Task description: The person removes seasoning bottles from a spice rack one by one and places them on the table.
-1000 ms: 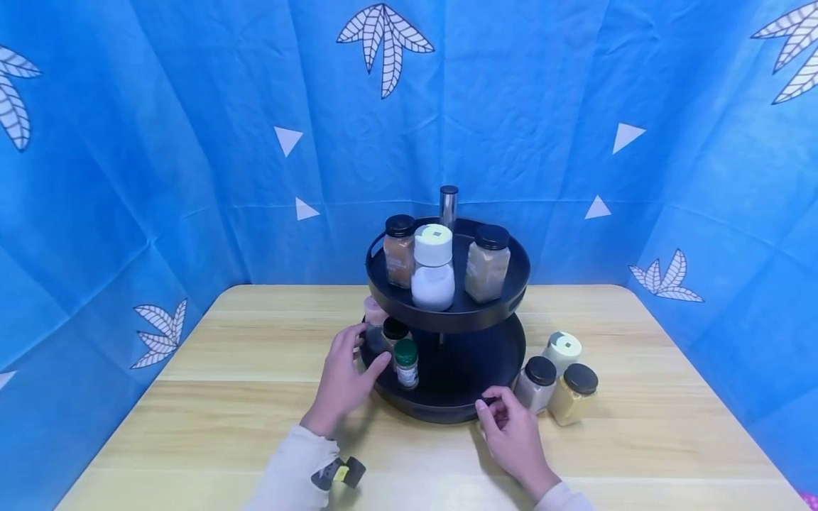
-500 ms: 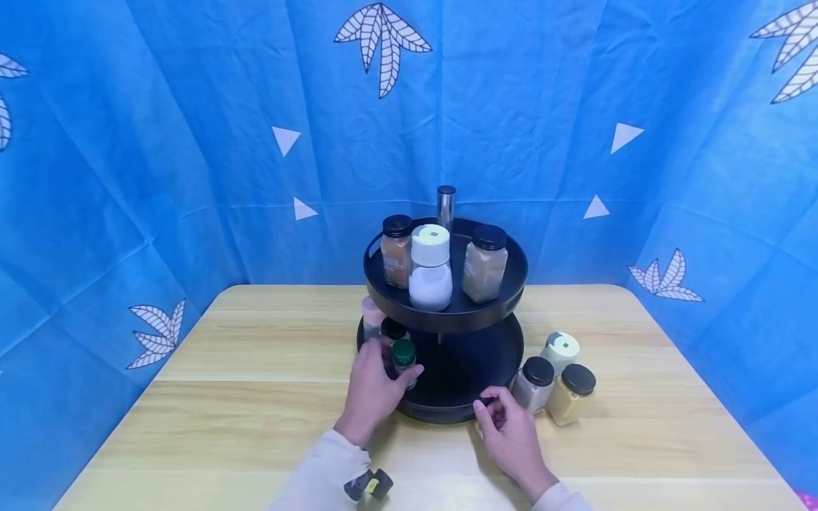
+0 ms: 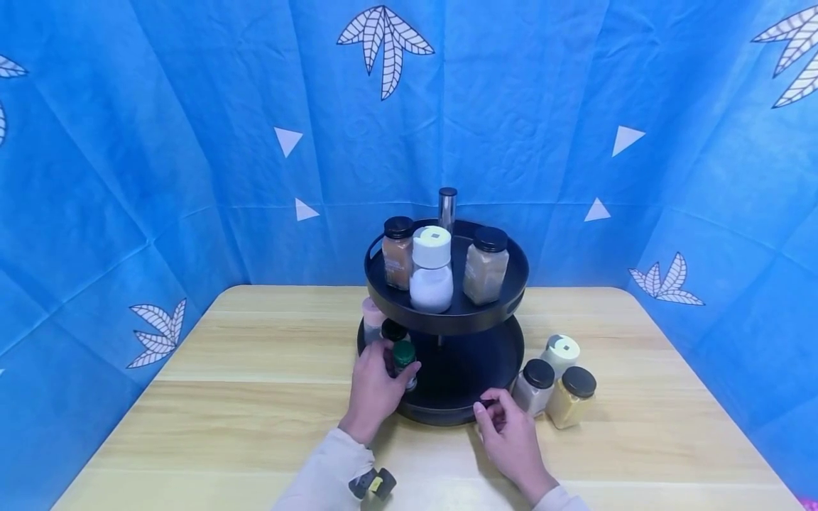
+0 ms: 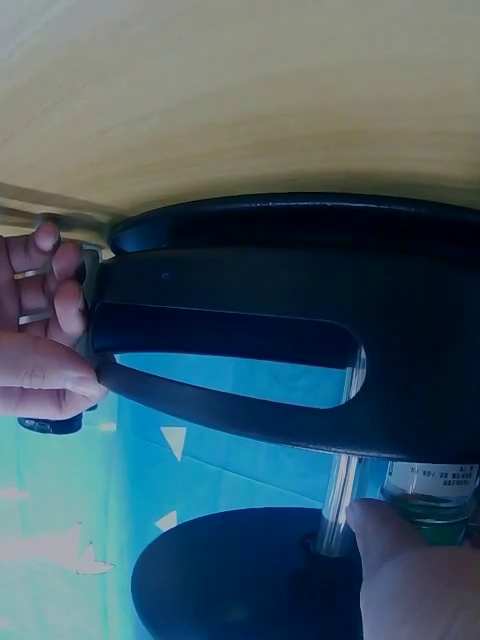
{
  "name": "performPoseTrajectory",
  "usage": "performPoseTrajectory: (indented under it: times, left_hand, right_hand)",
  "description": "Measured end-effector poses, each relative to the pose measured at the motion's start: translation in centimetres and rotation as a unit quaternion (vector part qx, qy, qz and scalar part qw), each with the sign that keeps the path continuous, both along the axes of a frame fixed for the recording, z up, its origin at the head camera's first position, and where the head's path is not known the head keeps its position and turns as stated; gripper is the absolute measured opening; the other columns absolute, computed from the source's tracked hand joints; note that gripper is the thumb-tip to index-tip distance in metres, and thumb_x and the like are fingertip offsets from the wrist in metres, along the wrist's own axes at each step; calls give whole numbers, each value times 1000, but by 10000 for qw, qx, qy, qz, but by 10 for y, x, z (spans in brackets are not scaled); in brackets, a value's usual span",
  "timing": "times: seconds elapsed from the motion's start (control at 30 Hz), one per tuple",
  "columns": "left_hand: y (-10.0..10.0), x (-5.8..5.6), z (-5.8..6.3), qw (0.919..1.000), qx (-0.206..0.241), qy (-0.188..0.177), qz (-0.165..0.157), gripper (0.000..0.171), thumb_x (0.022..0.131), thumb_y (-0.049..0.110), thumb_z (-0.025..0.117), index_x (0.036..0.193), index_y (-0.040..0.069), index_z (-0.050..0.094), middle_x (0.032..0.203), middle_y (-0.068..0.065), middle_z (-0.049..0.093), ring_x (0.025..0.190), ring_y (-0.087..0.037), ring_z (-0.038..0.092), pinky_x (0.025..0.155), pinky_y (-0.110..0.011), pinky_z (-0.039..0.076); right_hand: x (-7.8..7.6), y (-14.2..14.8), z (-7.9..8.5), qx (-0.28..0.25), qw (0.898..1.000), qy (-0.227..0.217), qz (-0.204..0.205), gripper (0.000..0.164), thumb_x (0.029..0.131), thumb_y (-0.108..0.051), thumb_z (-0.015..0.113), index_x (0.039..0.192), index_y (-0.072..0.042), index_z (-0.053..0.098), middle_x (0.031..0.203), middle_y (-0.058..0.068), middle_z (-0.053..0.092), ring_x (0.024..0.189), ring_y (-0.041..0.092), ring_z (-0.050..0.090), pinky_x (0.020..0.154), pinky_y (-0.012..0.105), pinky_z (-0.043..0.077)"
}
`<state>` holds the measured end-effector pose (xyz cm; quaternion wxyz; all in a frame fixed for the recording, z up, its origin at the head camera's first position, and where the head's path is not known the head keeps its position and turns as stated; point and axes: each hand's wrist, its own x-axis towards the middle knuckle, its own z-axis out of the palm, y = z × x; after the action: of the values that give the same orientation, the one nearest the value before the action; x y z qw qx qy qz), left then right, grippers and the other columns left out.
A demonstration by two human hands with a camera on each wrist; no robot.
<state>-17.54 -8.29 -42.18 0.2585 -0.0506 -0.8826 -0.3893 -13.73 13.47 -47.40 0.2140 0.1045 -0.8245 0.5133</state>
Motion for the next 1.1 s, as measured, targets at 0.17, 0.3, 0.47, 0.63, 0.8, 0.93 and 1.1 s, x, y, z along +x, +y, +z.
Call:
performPoseTrajectory:
  times: [0.17,0.3,0.47,0.63,0.8,0.93,1.1]
  left_hand:
    - [-1,0,2,10000,-29,49,-7,44,75,28,80,100,4,54,90,-10,59,77,-22,56,66,-37,53]
    - [-1,0,4,10000,-5,61,-9,42,75,27,80,99,4,54,89,-9,59,75,-21,56,64,-36,52]
    - [-1,0,4,10000,31,34,-15,41,74,26,80,98,4,55,88,-9,59,75,-21,56,64,-35,52]
    - [-1,-1,4,10000,42,27,-1,40,74,25,80,98,4,55,88,-9,60,74,-21,57,64,-35,53]
    - [0,0,6,10000,34,34,-1,39,74,24,80,97,4,56,88,-8,60,74,-20,57,64,-35,53]
    - [1,0,8,10000,-32,93,-5,38,73,24,80,95,5,56,86,-7,60,72,-19,56,62,-34,52]
    - [2,-1,11,9997,-113,190,-35,38,72,25,80,94,6,56,83,-5,58,71,-18,55,61,-33,51]
  right_hand:
    - [-1,0,-1,69,10000,7,-11,19,81,0,70,90,-12,60,64,-8,57,53,4,54,48,24,54]
    - [-2,0,-1,110,9999,23,-5,18,81,0,70,91,-11,60,64,-8,57,53,4,54,48,24,53]
    - [-2,0,-2,105,9999,4,31,17,81,-1,70,91,-11,60,64,-9,57,53,4,54,48,24,53]
    - [-2,0,-1,83,9999,13,69,17,81,0,70,92,-10,60,64,-8,57,53,4,54,48,24,53]
    - [-1,0,0,58,9999,6,89,17,82,0,69,92,-10,59,65,-8,57,53,4,54,48,24,53]
    - [-1,1,-1,42,9999,45,93,17,81,1,69,92,-10,59,64,-8,58,53,4,55,48,24,54]
    - [-2,1,-3,54,9999,126,44,19,80,2,70,91,-10,59,63,-7,58,53,4,55,47,23,54]
